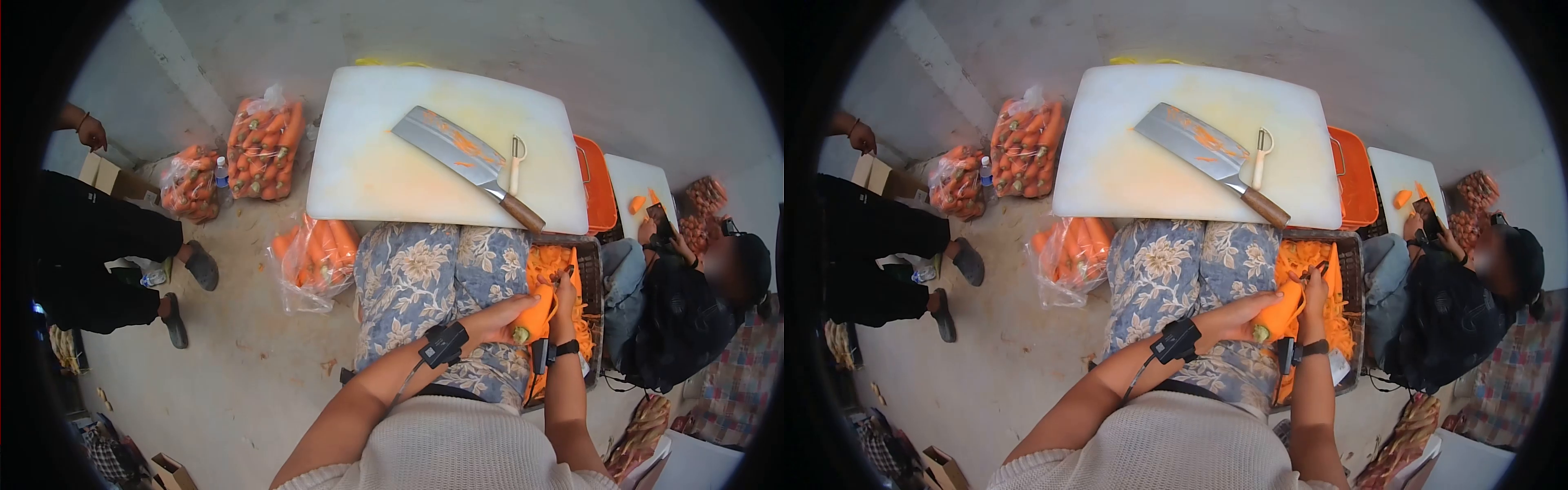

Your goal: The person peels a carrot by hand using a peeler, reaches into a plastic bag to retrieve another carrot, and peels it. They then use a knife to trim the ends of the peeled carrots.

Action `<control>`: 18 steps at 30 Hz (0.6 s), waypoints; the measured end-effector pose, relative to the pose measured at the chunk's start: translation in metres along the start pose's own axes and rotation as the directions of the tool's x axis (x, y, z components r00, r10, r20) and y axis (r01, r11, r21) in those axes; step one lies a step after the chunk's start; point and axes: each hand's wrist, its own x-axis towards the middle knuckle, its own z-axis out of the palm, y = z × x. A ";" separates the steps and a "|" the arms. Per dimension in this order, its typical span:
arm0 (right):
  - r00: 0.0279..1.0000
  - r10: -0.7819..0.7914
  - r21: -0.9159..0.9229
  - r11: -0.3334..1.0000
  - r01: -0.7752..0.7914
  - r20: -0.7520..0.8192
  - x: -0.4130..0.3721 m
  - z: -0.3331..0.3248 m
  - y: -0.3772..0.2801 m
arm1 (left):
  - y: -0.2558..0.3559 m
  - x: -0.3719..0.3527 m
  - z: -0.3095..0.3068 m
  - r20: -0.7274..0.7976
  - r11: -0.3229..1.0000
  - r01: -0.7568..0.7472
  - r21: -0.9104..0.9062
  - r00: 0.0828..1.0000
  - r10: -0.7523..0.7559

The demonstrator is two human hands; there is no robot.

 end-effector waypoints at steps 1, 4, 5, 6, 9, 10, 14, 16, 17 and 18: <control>1.000 -0.015 -0.010 1.000 0.015 0.002 0.000 -0.001 0.002 | -0.002 0.000 0.000 0.002 1.000 0.004 -0.001 1.000 -0.004; 0.998 0.050 -0.065 0.996 -0.052 -0.040 0.023 -0.026 0.023 | 0.001 -0.004 0.000 -0.027 0.998 -0.005 0.057 1.000 0.007; 0.998 0.044 -0.068 0.997 -0.048 -0.047 0.026 -0.037 0.029 | 0.002 -0.010 -0.003 0.013 0.999 0.006 0.041 1.000 -0.007; 0.994 0.098 0.012 0.995 -0.097 -0.054 0.021 -0.041 0.028 | 0.003 -0.013 -0.005 0.055 1.000 0.019 0.024 0.998 -0.021; 0.988 0.124 0.118 0.987 -0.113 -0.096 -0.006 -0.042 0.017 | -0.001 -0.003 -0.016 0.122 0.984 0.049 -0.173 0.992 -0.028; 0.990 0.087 0.163 0.984 -0.069 -0.111 -0.021 -0.030 0.007 | -0.002 0.001 -0.018 0.157 0.969 0.020 -0.245 0.987 0.019; 0.995 -0.082 0.060 0.995 0.086 -0.054 -0.061 -0.011 -0.019 | -0.006 0.005 -0.015 0.127 0.966 -0.057 -0.251 0.988 0.092; 0.993 -0.103 0.015 0.994 0.104 -0.064 -0.088 0.009 -0.033 | -0.003 0.002 -0.011 0.114 0.966 -0.052 -0.255 0.990 0.083; 0.981 -0.195 -0.063 0.979 0.194 -0.002 -0.101 0.018 -0.038 | -0.002 0.000 -0.009 0.100 0.963 -0.058 -0.264 0.991 0.087; 0.958 -0.278 -0.135 0.949 0.285 0.070 -0.108 0.022 -0.037 | -0.001 -0.001 -0.007 0.095 0.962 -0.057 -0.268 0.992 0.086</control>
